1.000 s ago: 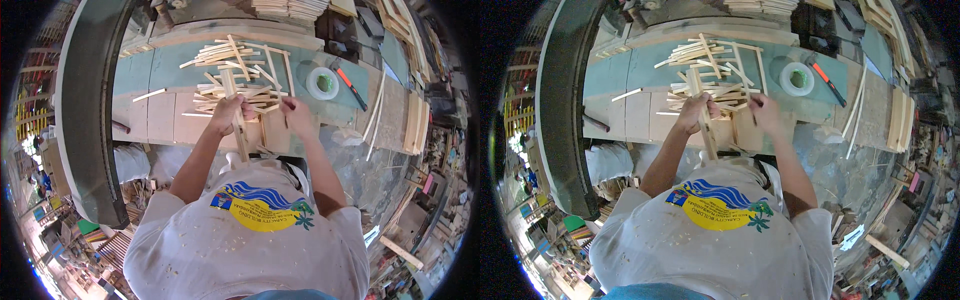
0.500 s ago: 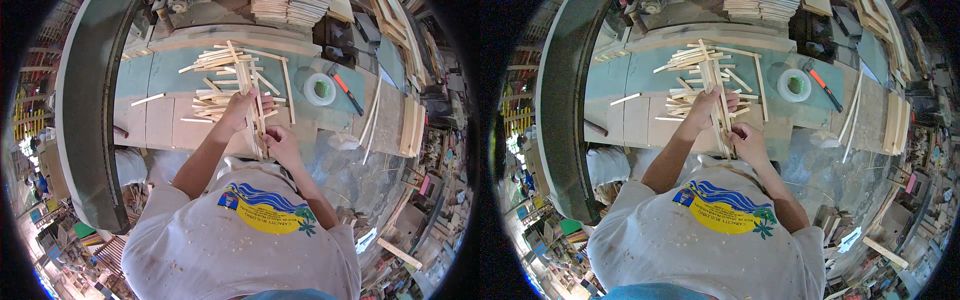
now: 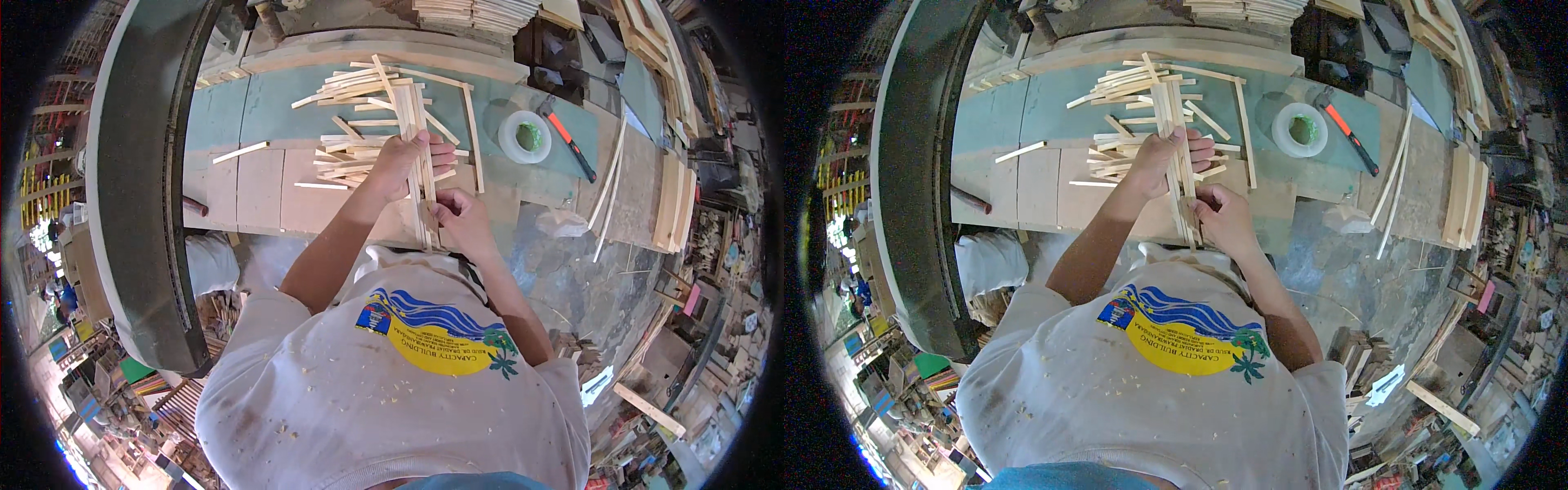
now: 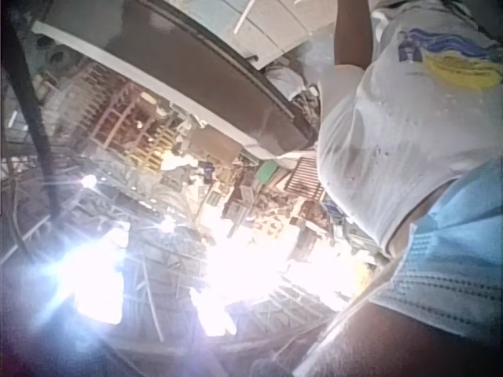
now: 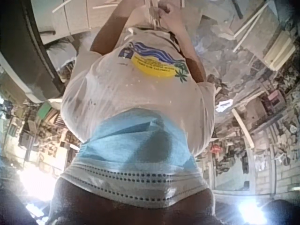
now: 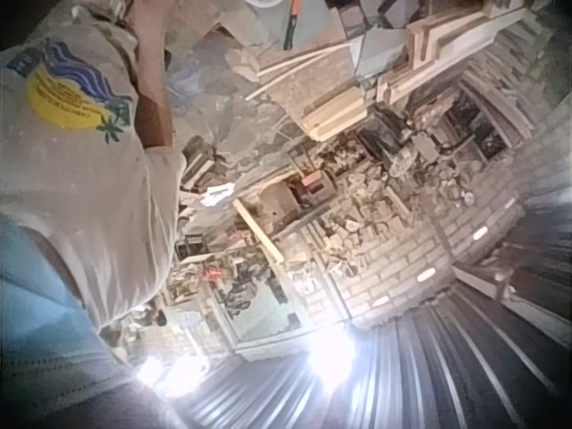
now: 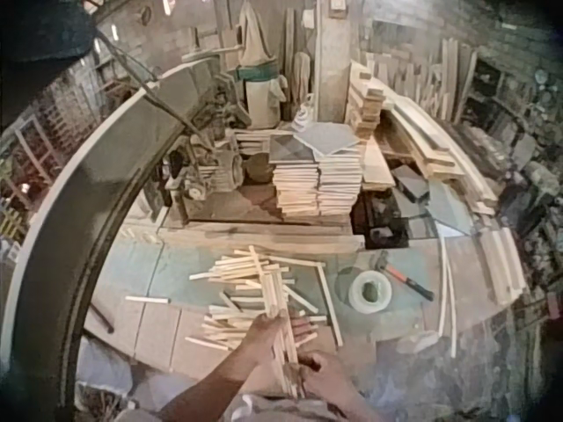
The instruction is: The person gathers small wooden sticks from a workbench and arranges them into a neat bundle. They then use a roll of clear tape to wrap the bundle securely, holding the sticks together. The person works by hand, manipulating the sticks and tape without other tools.
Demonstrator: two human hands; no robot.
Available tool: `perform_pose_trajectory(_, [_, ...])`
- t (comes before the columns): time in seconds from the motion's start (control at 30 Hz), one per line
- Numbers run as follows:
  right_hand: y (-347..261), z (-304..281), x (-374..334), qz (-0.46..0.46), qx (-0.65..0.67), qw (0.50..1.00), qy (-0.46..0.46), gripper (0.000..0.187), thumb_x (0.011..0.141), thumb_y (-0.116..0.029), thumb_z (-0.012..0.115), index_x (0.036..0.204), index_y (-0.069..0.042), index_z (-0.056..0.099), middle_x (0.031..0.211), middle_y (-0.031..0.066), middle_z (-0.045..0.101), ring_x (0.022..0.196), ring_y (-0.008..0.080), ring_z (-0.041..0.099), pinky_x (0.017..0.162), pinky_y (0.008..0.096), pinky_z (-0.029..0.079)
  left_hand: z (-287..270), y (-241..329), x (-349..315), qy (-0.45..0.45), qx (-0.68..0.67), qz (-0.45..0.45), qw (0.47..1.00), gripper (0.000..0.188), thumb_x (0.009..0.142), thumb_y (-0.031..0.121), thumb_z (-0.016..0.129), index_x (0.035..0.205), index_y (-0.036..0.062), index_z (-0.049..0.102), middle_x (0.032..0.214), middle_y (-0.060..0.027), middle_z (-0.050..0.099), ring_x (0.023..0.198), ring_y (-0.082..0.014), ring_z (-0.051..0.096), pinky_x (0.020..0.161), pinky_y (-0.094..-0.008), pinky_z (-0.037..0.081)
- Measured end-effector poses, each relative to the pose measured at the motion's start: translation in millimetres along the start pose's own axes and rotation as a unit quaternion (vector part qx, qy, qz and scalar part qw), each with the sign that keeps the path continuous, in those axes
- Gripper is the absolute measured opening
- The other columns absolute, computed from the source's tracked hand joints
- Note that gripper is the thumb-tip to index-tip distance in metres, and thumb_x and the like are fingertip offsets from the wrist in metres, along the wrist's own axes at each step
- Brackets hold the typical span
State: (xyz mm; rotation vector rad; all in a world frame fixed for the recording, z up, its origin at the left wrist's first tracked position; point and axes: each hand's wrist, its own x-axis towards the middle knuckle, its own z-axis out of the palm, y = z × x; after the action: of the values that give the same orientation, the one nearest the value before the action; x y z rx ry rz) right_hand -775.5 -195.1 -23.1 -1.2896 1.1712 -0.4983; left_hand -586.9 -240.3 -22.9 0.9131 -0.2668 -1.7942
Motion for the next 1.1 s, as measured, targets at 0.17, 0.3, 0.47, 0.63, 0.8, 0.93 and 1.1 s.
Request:
perform_pose_trajectory(0.17, [2,-3,4,0.012,-0.005,1.0,-0.003,0.028,0.091,-0.014,0.074,0.114,0.003,0.069,0.099,0.0124,0.075,0.089,0.017,0.07,0.081,0.031,0.055,-9,-4,5,-0.02,0.026,0.008,0.999,0.032,0.106,0.03,0.055,0.109,-0.0015,0.058,0.099,-0.0191,0.07,0.092,-0.031,0.073,0.085,-0.0461,0.063])
perform_pose_trajectory(0.3, [-11,1,1,0.034,0.002,0.999,-0.024,0.031,0.092,-0.017,0.075,0.113,0.004,0.067,0.092,0.0081,0.072,0.08,0.0132,0.065,0.074,0.0289,0.053,-10,-7,10,-0.035,0.039,0.016,0.999,0.03,0.105,0.03,0.056,0.106,0.0005,0.06,0.092,-0.0142,0.069,0.088,-0.0296,0.074,0.08,-0.0437,0.064])
perform_pose_trajectory(0.47, [-13,-2,2,0.04,0.0,0.996,-0.081,0.031,0.092,-0.018,0.077,0.109,0.005,0.065,0.083,0.0014,0.066,0.071,0.0079,0.057,0.063,0.0249,0.046,11,-4,2,0.017,0.042,-0.014,0.999,0.029,0.105,0.03,0.057,0.104,0.0017,0.061,0.085,-0.0081,0.067,0.075,-0.022,0.07,0.077,-0.0398,0.064])
perform_pose_trajectory(0.63, [-29,-8,1,0.09,-0.169,0.975,-0.114,0.031,0.089,-0.023,0.079,0.096,0.002,0.063,0.078,0.0017,0.063,0.073,0.0095,0.059,0.066,0.0263,0.049,-3,-13,7,-0.03,0.084,-0.009,0.996,0.032,0.104,0.032,0.059,0.097,0.0017,0.063,0.08,-0.0067,0.066,0.068,-0.0167,0.065,0.064,-0.0357,0.058])
perform_pose_trajectory(0.8, [-14,-18,3,0.009,-0.064,0.998,0.015,0.029,0.089,-0.021,0.078,0.099,0.002,0.064,0.1,0.0088,0.067,0.096,0.0154,0.066,0.086,0.0303,0.053,9,-8,8,-0.003,0.423,-0.007,0.906,0.03,0.1,0.03,0.064,0.099,0.0002,0.063,0.077,-0.0104,0.069,0.069,-0.0237,0.068,0.063,-0.04,0.054])
perform_pose_trajectory(0.93, [-40,-37,5,-0.098,-0.061,0.972,0.204,0.047,0.087,-0.025,0.078,0.121,0.003,0.063,0.118,0.0173,0.067,0.111,0.0239,0.066,0.093,0.0371,0.054,17,-16,-8,-0.04,0.772,0.155,0.615,0.022,0.091,0.016,0.062,0.095,-0.0055,0.064,0.084,-0.0248,0.07,0.076,-0.0399,0.07,0.061,-0.0461,0.056])
perform_pose_trajectory(1.1, [-28,-86,-8,-0.14,-0.352,0.925,0.009,0.045,0.086,-0.027,0.077,0.122,-0.001,0.066,0.122,0.0128,0.066,0.114,0.0323,0.062,0.1,0.041,0.049,13,-42,-19,-0.104,0.836,0.176,0.509,0.02,0.088,0.014,0.061,0.097,-0.004,0.063,0.088,-0.0228,0.069,0.079,-0.0403,0.071,0.069,-0.0481,0.058])
